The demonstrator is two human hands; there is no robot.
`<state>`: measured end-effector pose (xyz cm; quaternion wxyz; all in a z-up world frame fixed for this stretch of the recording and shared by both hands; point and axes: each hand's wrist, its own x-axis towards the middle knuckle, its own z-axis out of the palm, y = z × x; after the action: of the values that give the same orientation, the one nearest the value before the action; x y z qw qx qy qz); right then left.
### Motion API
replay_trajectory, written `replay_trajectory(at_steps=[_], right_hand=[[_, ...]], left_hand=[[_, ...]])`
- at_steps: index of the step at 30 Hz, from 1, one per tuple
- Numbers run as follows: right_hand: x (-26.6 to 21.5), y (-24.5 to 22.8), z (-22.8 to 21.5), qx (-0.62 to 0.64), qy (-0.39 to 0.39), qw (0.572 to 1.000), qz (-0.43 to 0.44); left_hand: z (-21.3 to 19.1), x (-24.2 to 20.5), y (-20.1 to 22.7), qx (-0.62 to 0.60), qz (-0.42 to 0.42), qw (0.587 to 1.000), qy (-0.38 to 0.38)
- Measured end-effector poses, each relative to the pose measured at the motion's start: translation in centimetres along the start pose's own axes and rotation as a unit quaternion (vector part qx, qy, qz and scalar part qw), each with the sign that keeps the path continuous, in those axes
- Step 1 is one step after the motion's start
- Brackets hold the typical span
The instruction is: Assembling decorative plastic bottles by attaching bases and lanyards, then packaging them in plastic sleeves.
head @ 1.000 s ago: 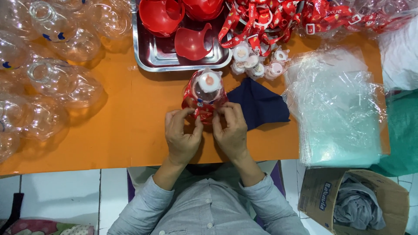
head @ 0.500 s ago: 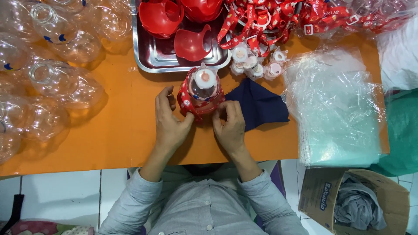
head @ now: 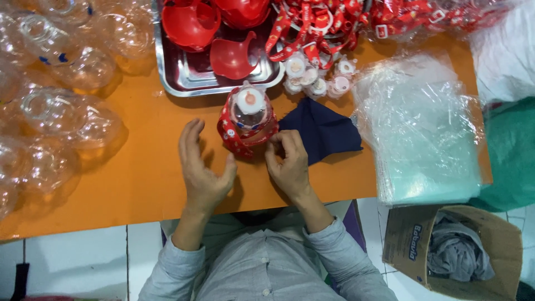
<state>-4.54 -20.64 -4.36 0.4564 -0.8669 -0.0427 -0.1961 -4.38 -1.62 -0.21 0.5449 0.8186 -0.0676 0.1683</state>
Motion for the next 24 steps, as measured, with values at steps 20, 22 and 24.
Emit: replay_trajectory(at_steps=[20, 22, 24], right_hand=[[0.0, 5.2, -15.6, -0.201, 0.161, 0.966, 0.016], [0.1, 6.1, -16.4, -0.197, 0.118, 0.971, 0.062], [0.4, 6.2, -16.8, -0.212, 0.058, 0.971, 0.096]], left_hand=[[15.9, -1.1, 7.9, 0.023, 0.272, 0.927, -0.257], [18.1, -1.0, 7.9, 0.052, 0.274, 0.917, -0.285], [20.5, -1.5, 6.9, 0.122, 0.251, 0.898, -0.339]])
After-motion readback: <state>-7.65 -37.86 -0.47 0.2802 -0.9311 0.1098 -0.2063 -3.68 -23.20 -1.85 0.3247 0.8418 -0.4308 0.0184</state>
